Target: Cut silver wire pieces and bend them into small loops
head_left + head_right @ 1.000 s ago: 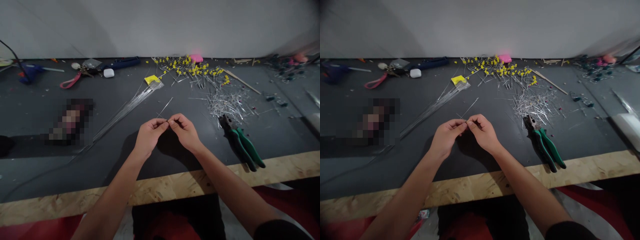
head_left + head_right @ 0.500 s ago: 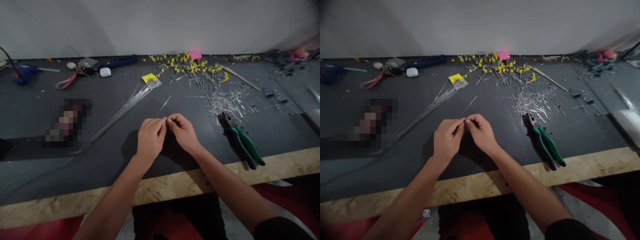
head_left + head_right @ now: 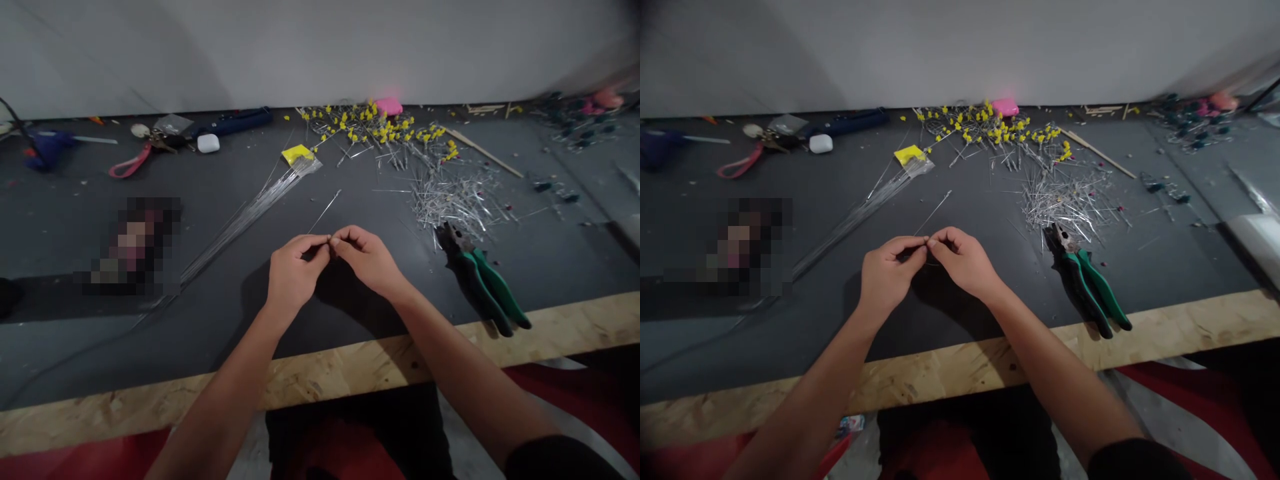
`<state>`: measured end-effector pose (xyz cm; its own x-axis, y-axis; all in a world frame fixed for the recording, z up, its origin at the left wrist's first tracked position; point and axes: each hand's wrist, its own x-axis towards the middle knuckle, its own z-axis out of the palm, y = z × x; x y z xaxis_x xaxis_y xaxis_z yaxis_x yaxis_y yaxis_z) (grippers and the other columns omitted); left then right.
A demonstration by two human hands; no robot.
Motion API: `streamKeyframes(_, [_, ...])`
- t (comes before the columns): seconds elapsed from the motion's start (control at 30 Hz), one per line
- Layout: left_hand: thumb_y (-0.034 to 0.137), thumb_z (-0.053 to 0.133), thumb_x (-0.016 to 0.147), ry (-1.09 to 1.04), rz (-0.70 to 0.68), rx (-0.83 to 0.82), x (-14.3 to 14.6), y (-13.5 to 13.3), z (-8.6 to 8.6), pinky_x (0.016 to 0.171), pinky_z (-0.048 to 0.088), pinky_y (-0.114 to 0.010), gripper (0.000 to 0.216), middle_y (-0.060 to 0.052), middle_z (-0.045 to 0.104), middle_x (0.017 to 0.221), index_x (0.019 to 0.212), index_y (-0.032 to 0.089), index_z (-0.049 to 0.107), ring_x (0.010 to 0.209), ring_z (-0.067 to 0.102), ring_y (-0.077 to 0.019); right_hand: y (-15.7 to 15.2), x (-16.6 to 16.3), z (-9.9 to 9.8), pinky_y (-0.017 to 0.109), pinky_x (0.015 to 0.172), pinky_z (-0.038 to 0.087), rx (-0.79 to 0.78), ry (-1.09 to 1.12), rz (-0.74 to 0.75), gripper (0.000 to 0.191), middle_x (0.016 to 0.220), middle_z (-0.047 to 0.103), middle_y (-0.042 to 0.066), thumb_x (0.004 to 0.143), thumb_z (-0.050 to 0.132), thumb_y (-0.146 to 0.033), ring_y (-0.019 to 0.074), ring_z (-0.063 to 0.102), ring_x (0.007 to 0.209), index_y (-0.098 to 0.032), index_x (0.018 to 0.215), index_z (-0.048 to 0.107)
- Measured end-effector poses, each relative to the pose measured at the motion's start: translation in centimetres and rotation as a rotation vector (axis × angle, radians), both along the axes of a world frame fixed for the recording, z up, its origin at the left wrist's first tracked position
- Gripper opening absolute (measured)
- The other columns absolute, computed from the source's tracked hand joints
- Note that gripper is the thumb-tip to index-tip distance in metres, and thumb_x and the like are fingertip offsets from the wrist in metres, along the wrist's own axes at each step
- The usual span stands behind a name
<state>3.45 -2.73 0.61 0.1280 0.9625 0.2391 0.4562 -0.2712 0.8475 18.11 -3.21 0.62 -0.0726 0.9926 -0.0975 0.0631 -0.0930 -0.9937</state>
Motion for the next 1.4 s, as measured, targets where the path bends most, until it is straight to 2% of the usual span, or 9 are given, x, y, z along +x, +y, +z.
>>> streamKeyframes(0.33, [0.024,0.062,0.079,-0.086,-0.046,-0.109,-0.2,0.1,-0.3,0.077,0.054,-0.027,0.018,-0.002,0.074,0.091,0.093,0.022,0.072,0.082,0.068,-0.0148,0.4,0.9,0.4,0.028,0.067,0.04,-0.031,-0.044,0.083,0.015,0.066,0.056,-0.003,0.082,0.054,-0.031,0.0106,0.05,0.064,-0.018,0.078,0.06])
streamKeyframes(0.63, [0.019,0.058,0.081,0.04,-0.101,0.058,0.0,0.1,-0.3,0.081,0.052,-0.028,0.017,-0.002,0.073,0.094,0.092,0.022,0.071,0.085,0.066,-0.0143,0.4,1.1,0.3,0.027,0.061,0.041,-0.15,0.104,0.081,0.015,0.059,0.056,-0.003,0.077,0.059,-0.03,0.0098,0.051,0.057,-0.018,0.069,0.059])
streamKeyframes(0.83, [0.016,0.055,0.083,0.139,-0.125,0.157,0.0,0.0,-0.1,0.083,0.051,-0.029,0.019,-0.003,0.072,0.094,0.093,0.021,0.07,0.089,0.065,-0.015,0.4,0.7,0.0,0.025,0.057,0.042,-0.3,0.262,0.037,0.016,0.057,0.056,-0.003,0.074,0.061,-0.031,0.0089,0.052,0.054,-0.016,0.068,0.059])
streamKeyframes(1.2, [0.013,0.055,0.08,0.131,-0.165,0.068,0.0,0.2,0.2,0.079,0.049,-0.027,0.02,-0.002,0.068,0.093,0.095,0.021,0.066,0.085,0.062,-0.0134,0.4,0.5,-0.1,0.025,0.055,0.042,-0.322,0.25,0.043,0.014,0.056,0.056,-0.003,0.074,0.059,-0.027,0.0081,0.052,0.052,-0.017,0.065,0.059])
streamKeyframes(1.4, [0.009,0.057,0.077,0.119,-0.154,0.103,0.1,0.0,0.1,0.073,0.049,-0.024,0.019,-0.001,0.067,0.084,0.083,0.021,0.069,0.077,0.062,-0.0118,0.4,0.5,-0.1,0.024,0.053,0.042,-0.363,0.251,0.04,0.011,0.055,0.056,-0.003,0.073,0.056,-0.02,0.0082,0.052,0.049,-0.017,0.064,0.059])
